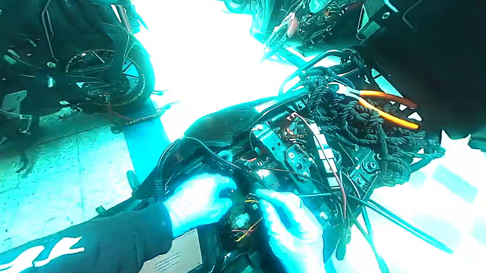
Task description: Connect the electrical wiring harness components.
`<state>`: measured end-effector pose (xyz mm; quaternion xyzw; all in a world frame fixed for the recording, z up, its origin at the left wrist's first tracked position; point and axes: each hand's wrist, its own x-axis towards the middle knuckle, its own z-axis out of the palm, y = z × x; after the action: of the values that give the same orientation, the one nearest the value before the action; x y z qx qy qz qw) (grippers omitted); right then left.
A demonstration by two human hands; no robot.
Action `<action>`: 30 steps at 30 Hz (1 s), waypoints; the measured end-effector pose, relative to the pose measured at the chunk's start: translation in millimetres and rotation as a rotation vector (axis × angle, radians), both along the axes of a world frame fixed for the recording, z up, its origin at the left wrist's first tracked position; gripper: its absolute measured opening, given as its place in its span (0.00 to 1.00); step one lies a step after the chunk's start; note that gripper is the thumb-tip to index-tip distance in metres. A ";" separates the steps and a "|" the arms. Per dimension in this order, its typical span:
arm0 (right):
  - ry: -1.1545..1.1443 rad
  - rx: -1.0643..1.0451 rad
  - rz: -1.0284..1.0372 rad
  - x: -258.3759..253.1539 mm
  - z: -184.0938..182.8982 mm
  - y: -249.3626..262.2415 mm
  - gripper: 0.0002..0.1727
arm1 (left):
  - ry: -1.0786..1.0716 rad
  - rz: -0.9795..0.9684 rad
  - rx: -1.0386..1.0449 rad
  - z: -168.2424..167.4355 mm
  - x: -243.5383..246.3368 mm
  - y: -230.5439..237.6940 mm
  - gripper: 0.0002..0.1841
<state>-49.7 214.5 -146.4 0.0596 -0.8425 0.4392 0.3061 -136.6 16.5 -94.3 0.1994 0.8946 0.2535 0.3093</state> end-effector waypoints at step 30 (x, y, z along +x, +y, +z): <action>-0.160 0.562 -0.152 -8.9 -2.3 -26.9 0.09 | -0.418 0.420 0.400 -21.5 -10.8 -0.2 0.06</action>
<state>-58.5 187.7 -148.8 0.0438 -0.9546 0.1677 0.2423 -147.3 16.2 -115.8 0.0116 0.7659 0.5172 0.3817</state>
